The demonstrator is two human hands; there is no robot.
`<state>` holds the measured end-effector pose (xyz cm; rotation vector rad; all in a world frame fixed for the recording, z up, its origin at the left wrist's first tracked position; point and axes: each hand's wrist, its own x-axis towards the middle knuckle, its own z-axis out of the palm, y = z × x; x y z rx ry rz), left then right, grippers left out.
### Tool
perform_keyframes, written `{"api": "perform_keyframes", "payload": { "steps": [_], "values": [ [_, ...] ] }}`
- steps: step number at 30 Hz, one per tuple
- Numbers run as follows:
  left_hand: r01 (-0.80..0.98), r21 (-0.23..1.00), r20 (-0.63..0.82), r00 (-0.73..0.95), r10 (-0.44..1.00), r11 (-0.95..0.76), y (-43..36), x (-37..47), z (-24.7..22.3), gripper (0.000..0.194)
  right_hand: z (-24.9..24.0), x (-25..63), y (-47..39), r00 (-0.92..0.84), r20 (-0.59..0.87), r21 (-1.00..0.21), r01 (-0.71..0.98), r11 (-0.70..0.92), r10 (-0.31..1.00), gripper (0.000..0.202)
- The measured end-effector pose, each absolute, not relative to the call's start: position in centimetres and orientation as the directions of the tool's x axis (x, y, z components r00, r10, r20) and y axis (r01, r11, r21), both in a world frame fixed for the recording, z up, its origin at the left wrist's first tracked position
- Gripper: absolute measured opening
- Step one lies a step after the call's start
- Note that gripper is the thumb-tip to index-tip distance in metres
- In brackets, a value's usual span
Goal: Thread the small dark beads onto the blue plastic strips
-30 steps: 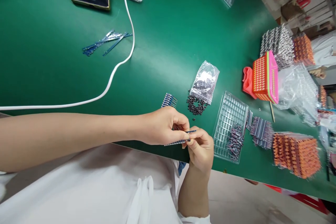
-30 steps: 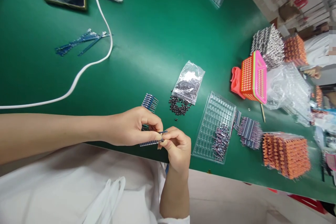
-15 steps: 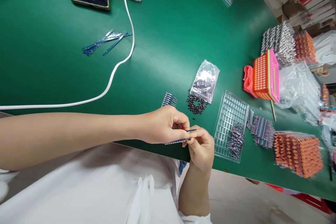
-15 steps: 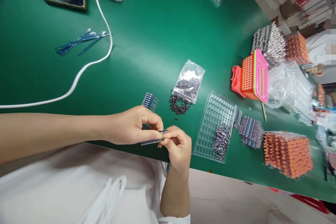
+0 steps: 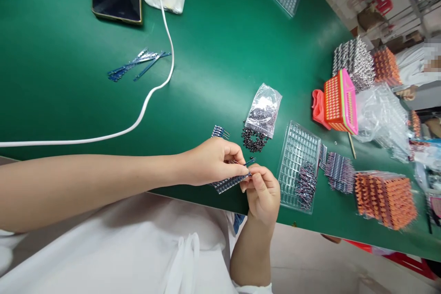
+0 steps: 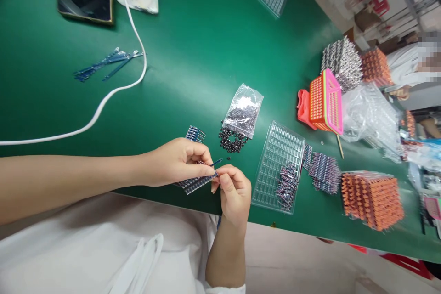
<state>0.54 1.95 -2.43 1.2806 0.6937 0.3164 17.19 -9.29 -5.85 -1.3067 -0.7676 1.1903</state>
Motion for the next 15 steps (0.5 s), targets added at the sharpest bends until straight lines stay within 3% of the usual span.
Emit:
{"api": "perform_keyframes", "payload": {
  "steps": [15],
  "values": [
    [0.163, 0.96, -0.269, 0.768, 0.58, 0.229, 2.03, 0.69, -3.11, 0.024, -6.51, 16.98, -9.33, 0.401, -0.129, -0.987, -0.138, -0.08, 0.907, 0.013]
  ]
}}
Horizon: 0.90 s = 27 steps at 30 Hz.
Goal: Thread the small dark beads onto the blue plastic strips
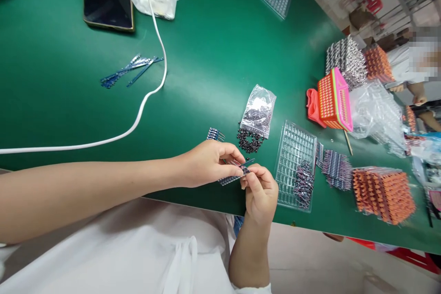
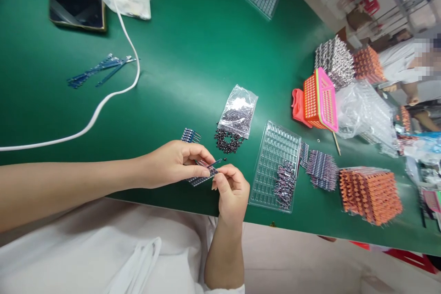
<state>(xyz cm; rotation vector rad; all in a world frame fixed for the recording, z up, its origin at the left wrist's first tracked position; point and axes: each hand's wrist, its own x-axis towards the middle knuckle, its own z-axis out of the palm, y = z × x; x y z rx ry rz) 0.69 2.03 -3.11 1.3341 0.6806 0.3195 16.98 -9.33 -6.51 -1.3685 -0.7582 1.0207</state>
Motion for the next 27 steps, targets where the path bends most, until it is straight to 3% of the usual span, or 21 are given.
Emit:
{"api": "perform_keyframes", "payload": {
  "steps": [6, 12, 17, 23, 27],
  "values": [
    [0.174, 0.969, -0.246, 0.775, 0.582, 0.177, 2.3, 0.6, -2.7, 0.018, -6.3, 16.8, -9.3, 0.383, -0.124, -0.984, -0.165, -0.064, 0.915, 0.009],
    [0.216, 0.97, -0.119, 0.823, 0.556, -0.112, 2.4, 0.2, -2.6, 0.025, -6.0, 16.5, -9.1, 0.315, -0.224, -0.945, -0.303, -0.126, 0.922, 0.021],
    [0.236, 0.956, -0.109, 0.837, 0.536, -0.173, 2.5, 0.1, -2.6, 0.027, -6.1, 16.8, -8.8, 0.279, -0.255, -0.921, -0.363, -0.144, 0.926, 0.024],
    [0.24, 0.964, -0.158, 0.863, 0.48, -0.115, 2.3, 0.1, -2.3, 0.025, -6.2, 16.4, -9.2, 0.316, -0.171, -0.968, -0.233, -0.098, 0.933, 0.014],
    [0.256, 0.965, -0.2, 0.849, 0.488, -0.051, 2.7, 0.2, -2.6, 0.028, -4.9, 16.9, -10.2, 0.394, -0.061, -0.995, 0.054, -0.089, 0.917, 0.012]
  ]
}}
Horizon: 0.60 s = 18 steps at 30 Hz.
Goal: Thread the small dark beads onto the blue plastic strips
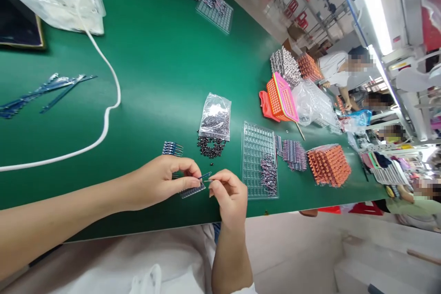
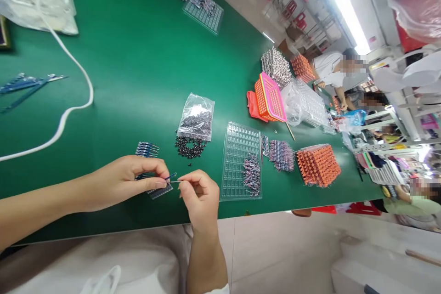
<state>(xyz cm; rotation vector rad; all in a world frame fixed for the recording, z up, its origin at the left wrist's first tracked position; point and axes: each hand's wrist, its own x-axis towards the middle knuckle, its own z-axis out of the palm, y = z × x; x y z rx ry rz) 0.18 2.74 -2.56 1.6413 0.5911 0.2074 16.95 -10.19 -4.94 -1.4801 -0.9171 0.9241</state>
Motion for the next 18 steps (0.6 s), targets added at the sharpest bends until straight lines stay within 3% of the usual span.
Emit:
{"api": "perform_keyframes", "payload": {
  "steps": [3, 7, 10, 15, 18],
  "values": [
    [0.262, 0.965, -0.225, 0.811, 0.541, 0.009, 3.0, 0.2, -2.8, 0.031, -3.5, 20.0, -11.2, 0.485, 0.136, -0.882, 0.456, -0.117, 0.864, 0.014],
    [0.251, 0.959, -0.278, 0.745, 0.607, 0.131, 3.1, 0.3, -3.1, 0.035, -1.8, 27.7, -12.0, 0.498, 0.415, -0.511, 0.82, -0.258, 0.761, 0.018],
    [0.201, 0.957, -0.289, 0.717, 0.634, 0.208, 3.1, 0.3, -3.1, 0.035, -1.6, 33.5, -11.7, 0.467, 0.451, -0.323, 0.88, -0.348, 0.761, 0.026],
    [0.161, 0.955, -0.289, 0.697, 0.657, 0.25, 3.3, 0.4, -3.0, 0.031, -3.2, 37.8, -10.8, 0.426, 0.393, -0.175, 0.905, -0.388, 0.815, 0.04],
    [0.159, 0.953, -0.294, 0.689, 0.662, 0.258, 3.4, 0.5, -3.1, 0.031, -4.0, 36.2, -11.0, 0.397, 0.439, -0.11, 0.914, -0.391, 0.806, 0.044]
  ]
}}
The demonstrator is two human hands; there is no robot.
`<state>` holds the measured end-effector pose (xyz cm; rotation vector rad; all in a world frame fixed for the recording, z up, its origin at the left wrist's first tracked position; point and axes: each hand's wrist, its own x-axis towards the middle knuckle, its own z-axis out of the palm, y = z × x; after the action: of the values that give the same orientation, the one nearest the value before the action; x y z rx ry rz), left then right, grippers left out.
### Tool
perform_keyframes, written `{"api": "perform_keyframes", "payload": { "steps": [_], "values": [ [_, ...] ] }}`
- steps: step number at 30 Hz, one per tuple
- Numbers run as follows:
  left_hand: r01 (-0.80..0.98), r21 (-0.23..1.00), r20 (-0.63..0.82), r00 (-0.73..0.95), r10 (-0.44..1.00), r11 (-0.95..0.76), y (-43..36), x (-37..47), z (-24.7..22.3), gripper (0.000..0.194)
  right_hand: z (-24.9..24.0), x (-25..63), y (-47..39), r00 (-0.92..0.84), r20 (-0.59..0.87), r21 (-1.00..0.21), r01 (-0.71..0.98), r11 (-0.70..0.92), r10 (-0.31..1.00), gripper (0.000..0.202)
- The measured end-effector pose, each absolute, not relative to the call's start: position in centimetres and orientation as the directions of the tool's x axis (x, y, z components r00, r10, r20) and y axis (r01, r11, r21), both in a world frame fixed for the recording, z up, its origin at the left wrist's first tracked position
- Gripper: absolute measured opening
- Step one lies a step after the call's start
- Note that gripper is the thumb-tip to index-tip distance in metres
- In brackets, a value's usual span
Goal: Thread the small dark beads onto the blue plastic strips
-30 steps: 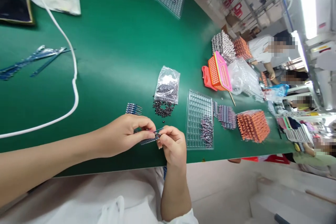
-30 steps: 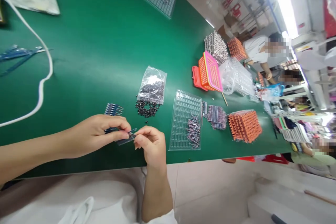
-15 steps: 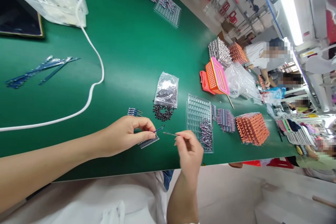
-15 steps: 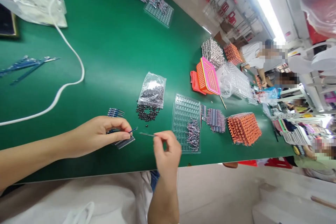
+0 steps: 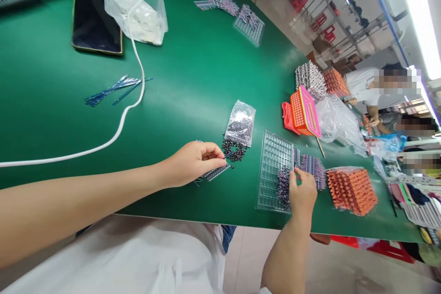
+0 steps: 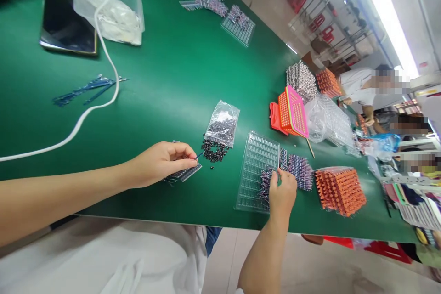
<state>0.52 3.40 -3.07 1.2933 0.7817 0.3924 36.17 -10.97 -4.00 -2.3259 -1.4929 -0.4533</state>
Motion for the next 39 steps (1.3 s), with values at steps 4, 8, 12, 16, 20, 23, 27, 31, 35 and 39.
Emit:
{"api": "perform_keyframes", "payload": {
  "steps": [4, 8, 12, 16, 20, 23, 27, 31, 35, 39],
  "values": [
    [0.157, 0.945, -0.315, 0.68, 0.663, 0.288, 3.5, 0.5, -3.2, 0.03, -4.1, 29.9, -11.4, 0.32, 0.503, -0.145, 0.947, -0.286, 0.803, 0.031],
    [0.135, 0.945, -0.308, 0.68, 0.666, 0.299, 3.4, 0.6, -3.1, 0.028, -4.5, 23.4, -10.9, 0.173, 0.417, -0.281, 0.958, -0.055, 0.892, 0.019],
    [0.128, 0.943, -0.312, 0.661, 0.683, 0.306, 3.3, 0.6, -3.0, 0.027, -5.2, 20.7, -9.8, 0.176, 0.322, -0.352, 0.934, -0.055, 0.93, 0.021],
    [0.118, 0.944, -0.305, 0.666, 0.68, 0.308, 3.4, 0.4, -2.8, 0.027, -5.4, 20.3, -8.5, 0.218, 0.242, -0.319, 0.938, -0.134, 0.946, 0.032],
    [0.125, 0.949, -0.294, 0.675, 0.676, 0.289, 3.4, 0.3, -2.9, 0.028, -5.5, 20.1, -7.6, 0.183, 0.184, -0.244, 0.96, -0.136, 0.966, 0.039],
    [0.124, 0.952, -0.288, 0.68, 0.675, 0.281, 3.4, 0.3, -3.0, 0.028, -5.7, 20.0, -7.6, 0.168, 0.197, -0.21, 0.97, -0.125, 0.966, 0.04],
    [0.139, 0.954, -0.289, 0.677, 0.677, 0.267, 3.4, 0.3, -2.9, 0.026, -5.7, 19.6, -8.6, 0.146, 0.194, -0.192, 0.975, -0.108, 0.97, 0.038],
    [0.164, 0.955, -0.291, 0.673, 0.679, 0.247, 3.5, 0.3, -2.6, 0.024, -5.7, 19.1, -10.0, 0.13, 0.197, -0.263, 0.962, -0.075, 0.972, 0.034],
    [0.167, 0.952, -0.3, 0.681, 0.668, 0.258, 3.5, 0.4, -2.8, 0.025, -5.9, 18.9, -10.6, 0.167, 0.211, -0.389, 0.918, -0.074, 0.963, 0.031],
    [0.154, 0.953, -0.293, 0.68, 0.672, 0.26, 3.4, 0.4, -3.1, 0.026, -6.1, 19.0, -10.5, 0.228, 0.186, -0.488, 0.865, -0.112, 0.956, 0.027]
  ]
}}
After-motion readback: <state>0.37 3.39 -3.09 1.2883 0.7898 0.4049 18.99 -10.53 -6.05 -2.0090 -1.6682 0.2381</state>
